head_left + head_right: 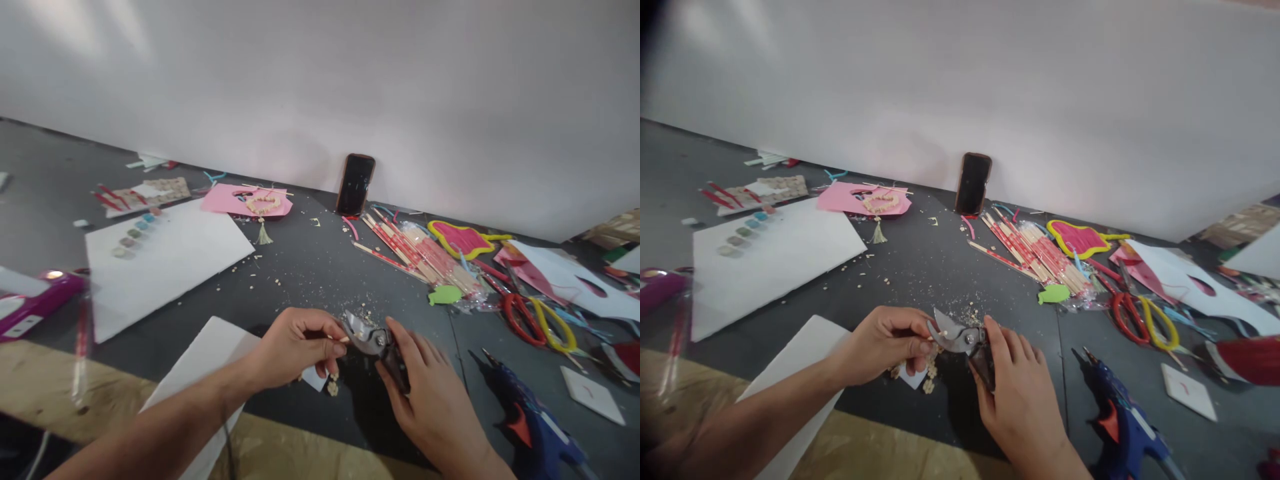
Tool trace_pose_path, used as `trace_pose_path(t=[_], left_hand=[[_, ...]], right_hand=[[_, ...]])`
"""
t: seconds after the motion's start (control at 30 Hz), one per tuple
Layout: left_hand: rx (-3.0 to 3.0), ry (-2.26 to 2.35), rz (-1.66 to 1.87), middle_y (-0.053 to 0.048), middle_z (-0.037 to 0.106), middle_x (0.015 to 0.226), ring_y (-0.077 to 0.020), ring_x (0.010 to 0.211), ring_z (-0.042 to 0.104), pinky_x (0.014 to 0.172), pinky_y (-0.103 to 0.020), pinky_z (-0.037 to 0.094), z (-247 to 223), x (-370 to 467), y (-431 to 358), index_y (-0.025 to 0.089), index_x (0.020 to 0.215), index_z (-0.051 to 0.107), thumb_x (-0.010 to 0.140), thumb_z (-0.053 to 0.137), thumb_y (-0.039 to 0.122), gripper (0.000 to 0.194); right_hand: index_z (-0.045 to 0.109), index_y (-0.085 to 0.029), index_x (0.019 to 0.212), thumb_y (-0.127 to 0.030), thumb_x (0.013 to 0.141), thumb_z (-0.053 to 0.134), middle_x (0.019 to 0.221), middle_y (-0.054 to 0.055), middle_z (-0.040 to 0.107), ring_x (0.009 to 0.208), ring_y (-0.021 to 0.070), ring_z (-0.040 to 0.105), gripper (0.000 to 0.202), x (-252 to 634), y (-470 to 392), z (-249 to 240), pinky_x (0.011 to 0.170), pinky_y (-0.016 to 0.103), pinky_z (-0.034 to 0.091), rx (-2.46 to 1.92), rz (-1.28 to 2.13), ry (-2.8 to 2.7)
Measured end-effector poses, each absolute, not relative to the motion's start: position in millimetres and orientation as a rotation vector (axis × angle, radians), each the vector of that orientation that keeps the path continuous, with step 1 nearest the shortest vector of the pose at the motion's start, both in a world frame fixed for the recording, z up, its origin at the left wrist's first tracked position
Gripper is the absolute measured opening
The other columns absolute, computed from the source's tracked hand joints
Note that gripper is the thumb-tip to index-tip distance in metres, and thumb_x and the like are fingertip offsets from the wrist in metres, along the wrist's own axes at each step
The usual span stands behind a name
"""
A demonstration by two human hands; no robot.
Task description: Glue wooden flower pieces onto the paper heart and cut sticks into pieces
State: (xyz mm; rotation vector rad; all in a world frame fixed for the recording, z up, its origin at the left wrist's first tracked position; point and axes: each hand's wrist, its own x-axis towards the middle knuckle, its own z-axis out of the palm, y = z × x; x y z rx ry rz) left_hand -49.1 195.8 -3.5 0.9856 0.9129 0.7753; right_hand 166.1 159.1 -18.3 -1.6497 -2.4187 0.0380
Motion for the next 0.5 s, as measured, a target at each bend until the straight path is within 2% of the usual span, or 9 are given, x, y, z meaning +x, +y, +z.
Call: trace_pose_path(t=[0.27,0.5], left_hand=[[1.016,0.792,0.744,0.0,0.062,0.052,-0.0087,0.041,0.057,0.039,-0.017,0.046,-12.2,-54.9,196.7,0.011,0.063,0.062,0.067,0.071,0.027,0.019],[1.005,0.808,0.689,0.001,0.06,0.045,-0.0072,0.036,0.053,0.035,-0.015,0.043,-5.6,-54.2,193.9,0.011,0.067,0.062,0.067,0.071,0.032,0.023]], right_hand=[[0.029,-0.018,0.133,-0.032,0.087,0.044,0.108,0.013,0.058,0.094,0.0264,0.056,0.05,166.6,157.3,-19.0,0.076,0.043,0.047,-1.624,0.094,-2.433],[0.033,-0.017,0.129,-0.023,0.083,0.045,0.105,0.012,0.06,0.086,0.0245,0.06,0.048,167.4,153.4,-20.5,0.074,0.041,0.048,-1.618,0.119,-2.47]])
